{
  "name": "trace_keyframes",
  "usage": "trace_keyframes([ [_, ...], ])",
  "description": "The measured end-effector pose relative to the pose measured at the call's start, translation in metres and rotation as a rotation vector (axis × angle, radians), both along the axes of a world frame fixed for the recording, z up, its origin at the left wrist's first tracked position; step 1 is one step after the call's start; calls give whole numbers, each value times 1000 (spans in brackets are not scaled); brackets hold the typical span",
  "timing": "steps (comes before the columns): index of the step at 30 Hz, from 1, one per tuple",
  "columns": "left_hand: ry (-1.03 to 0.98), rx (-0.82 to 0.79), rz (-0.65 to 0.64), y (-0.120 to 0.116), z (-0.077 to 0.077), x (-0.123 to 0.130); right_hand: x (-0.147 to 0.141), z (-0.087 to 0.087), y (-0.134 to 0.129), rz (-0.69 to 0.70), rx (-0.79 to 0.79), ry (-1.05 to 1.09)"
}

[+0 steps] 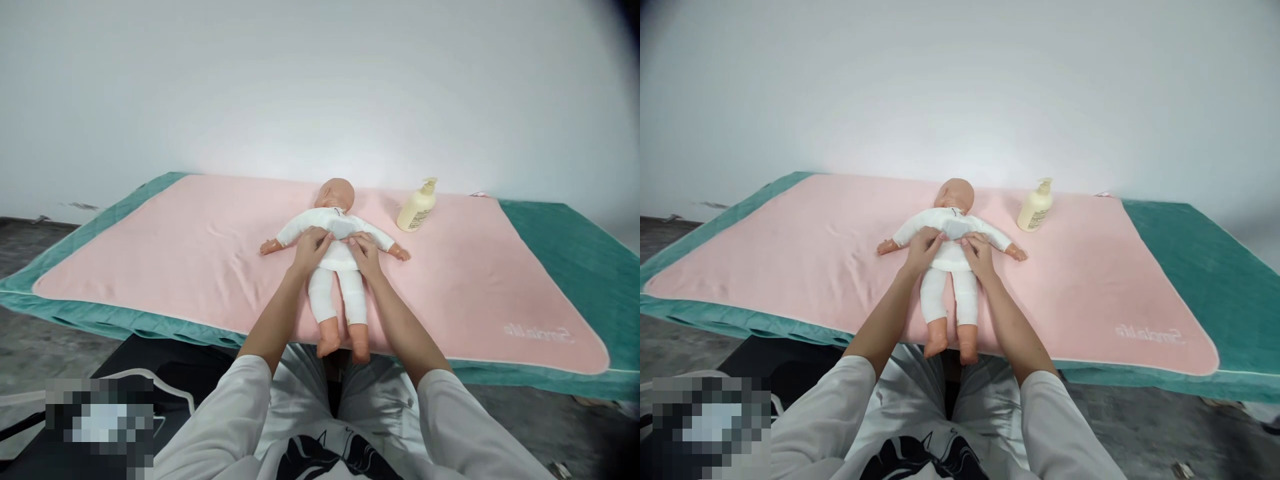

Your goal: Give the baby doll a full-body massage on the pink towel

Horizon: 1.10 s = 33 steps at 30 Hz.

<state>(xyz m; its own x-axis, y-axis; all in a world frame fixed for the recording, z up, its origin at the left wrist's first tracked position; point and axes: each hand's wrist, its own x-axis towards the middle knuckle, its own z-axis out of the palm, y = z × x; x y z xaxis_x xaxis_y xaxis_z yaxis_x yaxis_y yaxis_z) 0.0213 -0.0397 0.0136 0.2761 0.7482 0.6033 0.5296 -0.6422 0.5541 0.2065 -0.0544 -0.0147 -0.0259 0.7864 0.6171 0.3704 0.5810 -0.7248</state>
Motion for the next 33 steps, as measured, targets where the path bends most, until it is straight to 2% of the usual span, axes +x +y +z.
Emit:
trace_keyframes([
  [5, -49, 74, 5, 0, -5, 1, 1, 1, 10, 8, 3, -28],
  [13, 101, 26, 20, -1, -6, 4, 1, -2, 14, 29, 18, -112],
  [21, 87, 2, 35, 2, -7, 5, -1, 1, 14, 29, -17, -82],
  [26, 71, 0, 60, 9, -4, 5, 1, 1, 25, 39, -39, -46],
  [33, 166, 26, 101, 17, 3, 6, 0, 8, 36, 71, -17, -48],
])
